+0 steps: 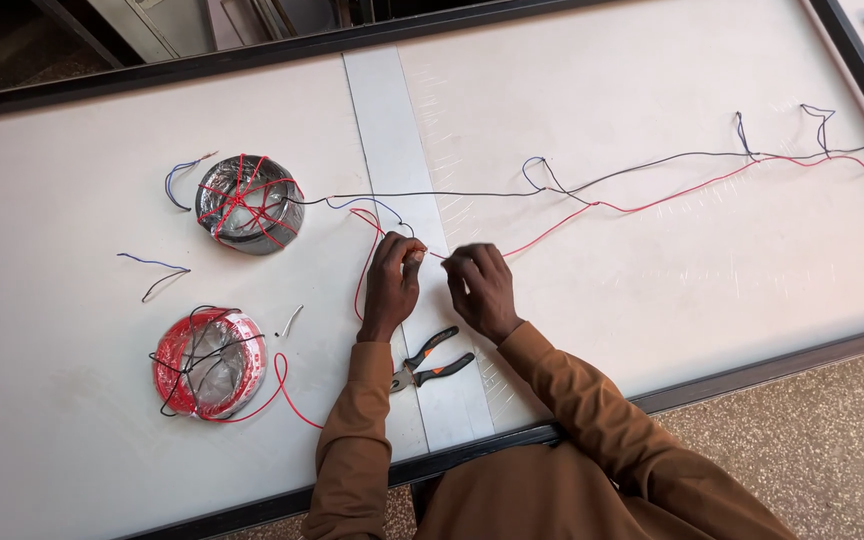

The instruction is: The person strips the insulation from red and black wires using pliers, twists the exposed ends together, and then secures the connections with black electrical tape. The person also uses a utility knife to cut a strip of black tape on the work surface.

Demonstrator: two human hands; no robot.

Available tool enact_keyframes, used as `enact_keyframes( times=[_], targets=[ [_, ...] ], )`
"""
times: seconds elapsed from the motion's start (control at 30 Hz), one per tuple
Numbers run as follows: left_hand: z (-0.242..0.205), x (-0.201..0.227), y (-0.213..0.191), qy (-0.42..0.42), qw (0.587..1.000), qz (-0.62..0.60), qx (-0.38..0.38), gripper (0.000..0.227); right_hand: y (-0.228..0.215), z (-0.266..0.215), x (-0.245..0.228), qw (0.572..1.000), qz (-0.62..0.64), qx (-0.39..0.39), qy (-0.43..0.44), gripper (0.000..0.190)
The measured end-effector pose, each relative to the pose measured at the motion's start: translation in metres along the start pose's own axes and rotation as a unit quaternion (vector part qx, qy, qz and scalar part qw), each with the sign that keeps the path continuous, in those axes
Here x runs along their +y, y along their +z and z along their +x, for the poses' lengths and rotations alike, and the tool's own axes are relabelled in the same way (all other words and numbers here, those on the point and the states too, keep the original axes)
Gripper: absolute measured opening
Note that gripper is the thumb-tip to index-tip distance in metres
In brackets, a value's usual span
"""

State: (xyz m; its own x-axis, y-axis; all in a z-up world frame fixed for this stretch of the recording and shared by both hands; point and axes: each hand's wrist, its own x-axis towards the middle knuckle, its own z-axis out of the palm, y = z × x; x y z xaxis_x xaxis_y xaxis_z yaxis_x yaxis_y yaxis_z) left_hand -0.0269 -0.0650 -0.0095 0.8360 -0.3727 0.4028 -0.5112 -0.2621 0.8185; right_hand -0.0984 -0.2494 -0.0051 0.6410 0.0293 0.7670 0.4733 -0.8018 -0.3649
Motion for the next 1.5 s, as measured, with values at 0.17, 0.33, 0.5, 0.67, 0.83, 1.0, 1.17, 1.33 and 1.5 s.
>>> enact_keyframes(
  times=[0.17, 0.33, 0.5, 0.67, 0.83, 1.0, 1.17, 1.33, 1.5],
  targets=[
    [0.003, 0.001, -0.002, -0.031, 0.999, -0.038, 0.010, 0.014, 0.002, -0.002, -0.039, 0.980, 0.120, -0.049, 0.150, 0.024],
    [0.000, 0.003, -0.003, -0.041, 0.997, -0.063, 0.013, 0.013, 0.026, -0.002, -0.037, 0.943, 0.179, -0.090, 0.264, 0.032],
    [0.003, 0.005, -0.009, -0.047, 0.996, -0.071, 0.022, 0.013, 0.038, -0.013, -0.033, 0.954, 0.109, -0.049, 0.275, 0.028],
    [0.003, 0.010, -0.009, -0.052, 0.995, -0.082, 0.024, 0.013, 0.048, -0.012, -0.035, 0.925, 0.210, -0.061, 0.309, 0.045],
    [0.002, 0.003, -0.008, -0.051, 0.995, -0.083, 0.023, 0.013, 0.053, -0.015, -0.025, 0.910, 0.241, -0.039, 0.336, 0.017],
    [0.001, 0.005, -0.006, -0.015, 0.999, -0.029, 0.022, 0.012, 0.025, 0.005, -0.018, 0.992, 0.001, -0.027, 0.121, 0.012],
    [0.003, 0.001, -0.007, 0.014, 1.000, 0.020, 0.005, 0.010, 0.000, 0.039, -0.003, 0.996, -0.066, -0.067, 0.001, 0.006],
    [-0.002, -0.009, -0.005, 0.026, 0.999, 0.044, -0.010, 0.010, 0.008, 0.044, 0.020, 0.987, 0.029, -0.160, -0.004, 0.011],
    [-0.004, -0.008, 0.001, 0.043, 0.997, 0.050, 0.040, 0.004, 0.019, 0.043, 0.037, 0.947, 0.204, -0.197, 0.151, 0.013]
  ],
)
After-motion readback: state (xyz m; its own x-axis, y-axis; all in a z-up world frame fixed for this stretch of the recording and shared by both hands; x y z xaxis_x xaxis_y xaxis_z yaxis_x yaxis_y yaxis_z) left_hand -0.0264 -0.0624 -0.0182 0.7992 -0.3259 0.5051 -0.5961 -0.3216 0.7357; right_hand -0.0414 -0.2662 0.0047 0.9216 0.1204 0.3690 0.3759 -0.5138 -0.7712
